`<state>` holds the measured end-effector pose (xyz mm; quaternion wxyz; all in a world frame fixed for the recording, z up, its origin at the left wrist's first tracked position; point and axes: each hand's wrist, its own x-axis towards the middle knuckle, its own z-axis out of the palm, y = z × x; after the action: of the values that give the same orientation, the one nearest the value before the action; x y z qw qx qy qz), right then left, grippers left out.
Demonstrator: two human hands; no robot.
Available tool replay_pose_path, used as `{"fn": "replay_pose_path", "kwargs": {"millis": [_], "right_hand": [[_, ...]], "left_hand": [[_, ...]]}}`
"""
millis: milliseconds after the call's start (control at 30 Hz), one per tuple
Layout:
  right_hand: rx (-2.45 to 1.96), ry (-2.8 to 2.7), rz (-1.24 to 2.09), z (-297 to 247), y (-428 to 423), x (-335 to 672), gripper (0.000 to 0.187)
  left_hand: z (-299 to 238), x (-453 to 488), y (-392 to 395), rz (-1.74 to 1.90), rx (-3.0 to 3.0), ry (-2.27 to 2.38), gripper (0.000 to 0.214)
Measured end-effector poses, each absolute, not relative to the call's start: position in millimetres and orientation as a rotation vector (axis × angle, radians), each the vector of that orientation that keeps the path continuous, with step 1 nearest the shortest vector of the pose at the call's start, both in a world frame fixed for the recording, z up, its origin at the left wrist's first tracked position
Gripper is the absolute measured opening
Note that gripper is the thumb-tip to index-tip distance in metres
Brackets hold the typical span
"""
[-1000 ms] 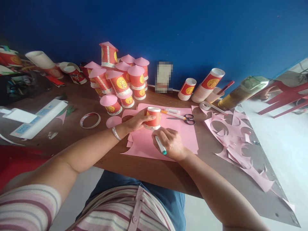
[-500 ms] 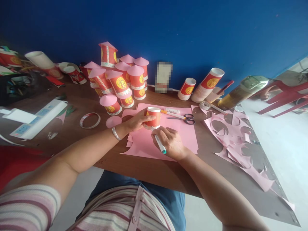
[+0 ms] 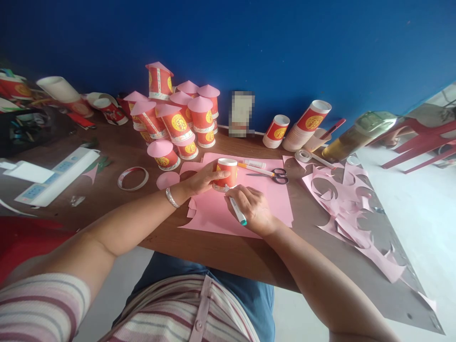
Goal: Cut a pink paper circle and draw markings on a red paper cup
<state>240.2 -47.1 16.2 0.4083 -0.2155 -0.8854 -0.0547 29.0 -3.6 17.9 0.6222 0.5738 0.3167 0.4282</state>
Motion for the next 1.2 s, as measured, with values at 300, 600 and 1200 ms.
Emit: {"fn": "replay_pose_path", "kwargs": {"millis": [300, 600, 1200], "right_hand": [[-0.543, -2.234, -0.147, 16.6, -48.2, 239.4, 0.02], [-0.546, -2.241, -0.13, 16.0, -49.4, 238.8, 0.021], [-0.523, -2.252, -0.131, 14.0, -52.0, 239.8, 0.022]], "left_hand": [[14.2, 27.1, -2.5, 0.945, 1.223, 0.667, 0.055], [12.8, 28.2, -2.3, 0.953, 1.197, 0.635, 0.042], [12.4, 28.4, -1.8, 0.952, 1.183, 0.625, 0.045]]}}
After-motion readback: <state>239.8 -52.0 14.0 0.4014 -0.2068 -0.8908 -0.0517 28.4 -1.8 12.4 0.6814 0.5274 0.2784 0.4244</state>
